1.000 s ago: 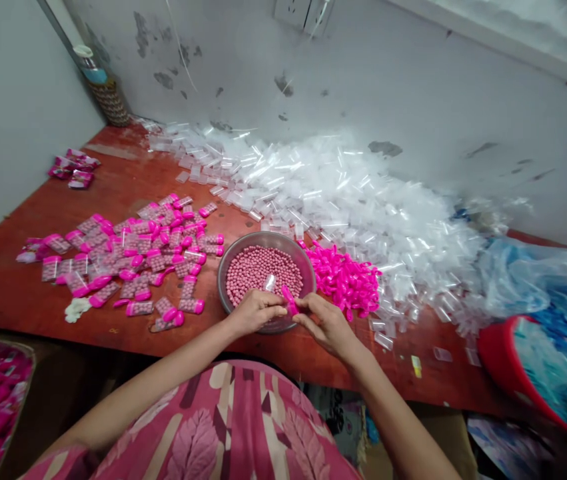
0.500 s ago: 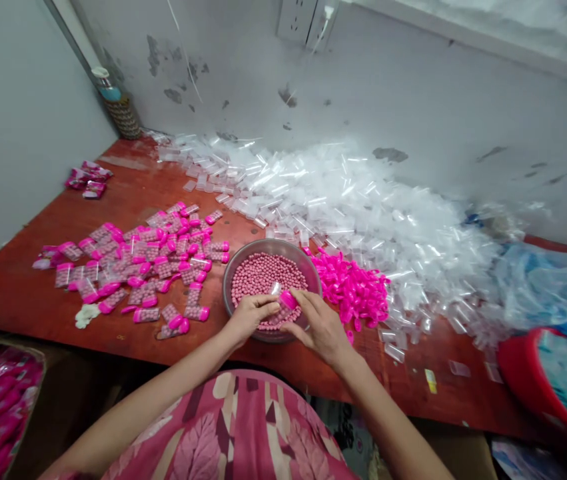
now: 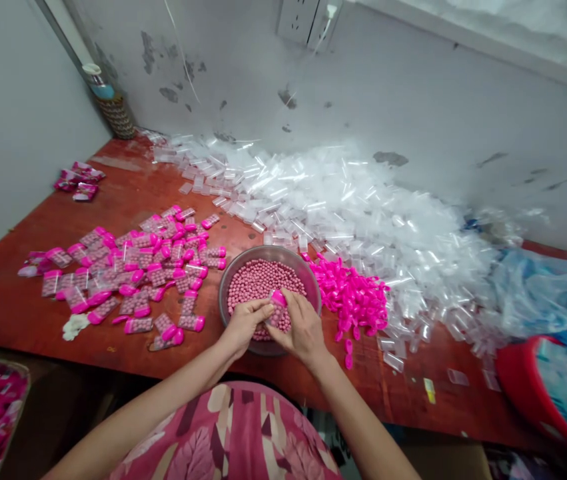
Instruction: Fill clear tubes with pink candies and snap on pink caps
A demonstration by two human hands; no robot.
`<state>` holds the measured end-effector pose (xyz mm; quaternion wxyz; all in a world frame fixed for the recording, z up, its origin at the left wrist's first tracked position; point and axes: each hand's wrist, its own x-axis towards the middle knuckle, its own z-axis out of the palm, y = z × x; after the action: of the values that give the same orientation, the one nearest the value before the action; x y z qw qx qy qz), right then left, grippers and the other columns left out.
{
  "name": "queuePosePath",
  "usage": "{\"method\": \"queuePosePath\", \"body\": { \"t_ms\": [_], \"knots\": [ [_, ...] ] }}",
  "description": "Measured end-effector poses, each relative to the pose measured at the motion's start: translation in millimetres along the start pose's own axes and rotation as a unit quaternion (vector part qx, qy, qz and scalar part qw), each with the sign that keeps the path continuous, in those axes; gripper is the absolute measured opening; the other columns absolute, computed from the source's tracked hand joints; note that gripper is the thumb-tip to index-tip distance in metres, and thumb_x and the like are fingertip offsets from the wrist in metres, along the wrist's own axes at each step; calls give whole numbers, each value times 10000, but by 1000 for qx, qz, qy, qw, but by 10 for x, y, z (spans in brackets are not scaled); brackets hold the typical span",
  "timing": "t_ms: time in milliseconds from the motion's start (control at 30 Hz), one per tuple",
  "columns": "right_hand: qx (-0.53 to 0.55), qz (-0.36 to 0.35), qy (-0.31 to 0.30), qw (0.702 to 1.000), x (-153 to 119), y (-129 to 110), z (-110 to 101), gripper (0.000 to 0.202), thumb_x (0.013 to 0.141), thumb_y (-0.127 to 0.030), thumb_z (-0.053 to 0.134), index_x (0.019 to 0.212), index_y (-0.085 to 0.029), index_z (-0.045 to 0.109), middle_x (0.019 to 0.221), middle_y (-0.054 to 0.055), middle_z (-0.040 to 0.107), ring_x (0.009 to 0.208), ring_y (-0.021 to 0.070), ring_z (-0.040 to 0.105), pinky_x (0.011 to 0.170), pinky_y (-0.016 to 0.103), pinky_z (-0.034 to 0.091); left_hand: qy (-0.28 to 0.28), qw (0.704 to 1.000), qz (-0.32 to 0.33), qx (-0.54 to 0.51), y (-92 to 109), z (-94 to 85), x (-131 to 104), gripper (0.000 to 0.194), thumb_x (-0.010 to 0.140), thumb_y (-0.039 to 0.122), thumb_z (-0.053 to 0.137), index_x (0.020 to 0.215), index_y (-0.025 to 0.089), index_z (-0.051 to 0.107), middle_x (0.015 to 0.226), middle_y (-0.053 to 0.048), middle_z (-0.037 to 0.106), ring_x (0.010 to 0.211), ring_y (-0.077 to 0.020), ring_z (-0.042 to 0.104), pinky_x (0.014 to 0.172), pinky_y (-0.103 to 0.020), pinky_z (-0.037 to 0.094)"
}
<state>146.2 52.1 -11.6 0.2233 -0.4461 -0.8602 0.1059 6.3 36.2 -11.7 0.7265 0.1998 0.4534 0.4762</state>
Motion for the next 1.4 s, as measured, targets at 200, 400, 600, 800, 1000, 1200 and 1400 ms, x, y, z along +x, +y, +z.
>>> {"method": "queuePosePath", "body": {
  "t_ms": [200,400,600,800,1000,1200,1400],
  "knots": [
    [86,15,-41,995,269,88,58,696,722,-400,554,1290,-126,259,1228,144,444,1131,231,411,929,392,366,196,969,116,97,330,-566,19,405,645,327,643,1009,152,609,920,-54,662,776,-155,598,730,-282,460],
    [93,183,21,979,791,920,146,332,802,-344,453,1053,-139,527,1008,111,596,909,204,558,768,345,450,329,884,202,261,482,-1169,20,452,709,368,563,1125,193,531,1174,-56,548,1108,-207,467,971,-365,319],
    [32,13,-272,962,990,1040,268,150,791,-265,484,871,-192,587,849,32,625,780,156,571,683,254,429,213,915,165,300,265,-840,132,367,744,341,521,1065,172,573,1095,-60,600,1029,-194,530,927,-334,380],
    [-111,-89,-337,931,496,723,602,261,826,-133,394,1055,-199,502,1137,100,499,1030,203,448,773,311,400,98,941,119,301,-14,-593,298,330,770,315,487,1051,171,580,1038,-68,627,945,-182,577,847,-317,443],
    [-45,-77,-331,940,362,863,698,201,846,-193,387,906,-145,573,885,95,597,884,188,522,759,310,408,65,912,94,394,-203,-541,398,315,753,259,507,1042,160,584,992,-77,642,870,-177,592,798,-302,448],
    [245,48,-233,940,205,731,496,282,809,-326,473,1042,-183,544,939,41,626,846,143,570,754,265,435,44,875,206,437,-164,-334,309,231,757,196,500,952,189,624,977,-59,634,915,-168,553,832,-290,407],
    [242,79,-178,951,8,472,351,443,762,-371,523,1153,-171,458,983,60,607,828,170,573,715,295,464,69,886,181,421,-184,-277,217,144,726,257,539,709,167,650,725,-26,645,707,-142,563,687,-248,418]
  ]
}}
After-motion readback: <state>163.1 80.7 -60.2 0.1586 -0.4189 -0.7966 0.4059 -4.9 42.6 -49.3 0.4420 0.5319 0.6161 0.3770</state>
